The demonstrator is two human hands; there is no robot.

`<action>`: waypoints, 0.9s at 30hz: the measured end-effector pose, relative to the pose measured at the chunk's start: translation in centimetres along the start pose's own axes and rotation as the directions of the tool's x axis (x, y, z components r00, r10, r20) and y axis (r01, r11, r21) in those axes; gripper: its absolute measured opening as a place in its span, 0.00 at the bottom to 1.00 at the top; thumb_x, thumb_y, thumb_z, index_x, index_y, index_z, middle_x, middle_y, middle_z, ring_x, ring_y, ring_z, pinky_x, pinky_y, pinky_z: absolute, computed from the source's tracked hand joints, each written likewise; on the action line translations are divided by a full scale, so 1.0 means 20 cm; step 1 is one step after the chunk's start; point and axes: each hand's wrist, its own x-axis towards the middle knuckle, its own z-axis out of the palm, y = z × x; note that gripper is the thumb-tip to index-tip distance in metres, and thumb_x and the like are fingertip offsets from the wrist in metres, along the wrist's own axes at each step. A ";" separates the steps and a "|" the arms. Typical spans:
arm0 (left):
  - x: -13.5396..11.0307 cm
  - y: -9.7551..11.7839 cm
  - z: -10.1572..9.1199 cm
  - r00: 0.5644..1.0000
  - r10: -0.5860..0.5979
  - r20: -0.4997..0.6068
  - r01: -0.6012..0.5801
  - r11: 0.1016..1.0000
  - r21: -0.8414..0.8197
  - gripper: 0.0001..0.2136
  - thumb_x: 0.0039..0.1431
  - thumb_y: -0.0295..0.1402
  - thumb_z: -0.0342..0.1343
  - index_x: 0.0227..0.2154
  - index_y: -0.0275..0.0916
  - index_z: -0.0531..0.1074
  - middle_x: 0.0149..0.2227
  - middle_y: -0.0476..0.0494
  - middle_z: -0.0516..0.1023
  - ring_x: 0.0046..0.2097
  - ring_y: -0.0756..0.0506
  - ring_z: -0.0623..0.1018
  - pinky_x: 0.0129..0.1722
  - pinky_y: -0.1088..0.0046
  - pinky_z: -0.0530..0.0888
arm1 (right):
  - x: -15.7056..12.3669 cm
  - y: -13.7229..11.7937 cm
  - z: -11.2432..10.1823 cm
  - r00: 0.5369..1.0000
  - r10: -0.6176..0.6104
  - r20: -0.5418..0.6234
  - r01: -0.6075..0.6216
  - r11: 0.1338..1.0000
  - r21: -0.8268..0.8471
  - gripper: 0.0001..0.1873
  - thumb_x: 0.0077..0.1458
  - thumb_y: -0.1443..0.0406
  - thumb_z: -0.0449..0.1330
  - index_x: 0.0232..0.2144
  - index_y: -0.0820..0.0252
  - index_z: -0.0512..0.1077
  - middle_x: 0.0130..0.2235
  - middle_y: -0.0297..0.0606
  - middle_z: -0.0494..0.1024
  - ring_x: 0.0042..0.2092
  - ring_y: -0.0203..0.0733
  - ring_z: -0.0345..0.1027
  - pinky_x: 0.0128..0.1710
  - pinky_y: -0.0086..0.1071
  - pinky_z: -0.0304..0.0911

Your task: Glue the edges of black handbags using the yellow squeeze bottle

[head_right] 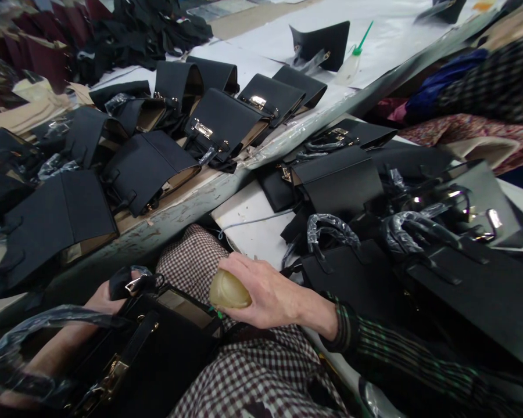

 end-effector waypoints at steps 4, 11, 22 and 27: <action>-0.02 0.01 0.00 0.999 0.030 0.031 -0.030 0.999 -0.019 0.12 0.48 0.31 0.67 0.36 0.38 0.74 0.32 0.52 0.79 0.37 0.47 0.78 0.41 0.73 0.76 | 0.00 -0.01 0.01 1.000 0.014 -0.026 -0.014 1.000 0.007 0.27 0.61 0.58 0.68 0.56 0.60 0.63 0.44 0.43 0.73 0.42 0.47 0.70 0.40 0.39 0.68; -0.04 0.03 0.01 0.995 0.087 0.043 -0.084 0.995 -0.060 0.11 0.50 0.30 0.66 0.36 0.37 0.73 0.32 0.53 0.78 0.36 0.48 0.76 0.41 0.73 0.75 | 0.03 -0.06 -0.04 0.986 -0.055 -0.155 0.062 0.997 0.042 0.28 0.61 0.58 0.67 0.57 0.58 0.61 0.45 0.44 0.73 0.43 0.48 0.69 0.41 0.39 0.68; -0.07 0.05 0.03 0.996 0.089 0.030 -0.086 0.992 -0.088 0.10 0.50 0.27 0.65 0.35 0.38 0.74 0.31 0.55 0.78 0.35 0.50 0.76 0.40 0.76 0.74 | -0.04 -0.02 0.00 0.999 -0.034 -0.020 0.034 0.999 -0.009 0.28 0.62 0.58 0.67 0.58 0.61 0.61 0.46 0.46 0.73 0.43 0.49 0.69 0.41 0.40 0.68; -0.08 0.06 0.06 0.994 0.109 0.006 -0.107 0.986 -0.126 0.11 0.44 0.32 0.69 0.31 0.38 0.74 0.28 0.54 0.76 0.32 0.49 0.75 0.36 0.76 0.74 | -0.08 0.00 0.03 0.999 0.007 0.050 -0.006 1.000 -0.009 0.28 0.62 0.57 0.66 0.57 0.61 0.62 0.46 0.45 0.73 0.43 0.48 0.69 0.41 0.39 0.67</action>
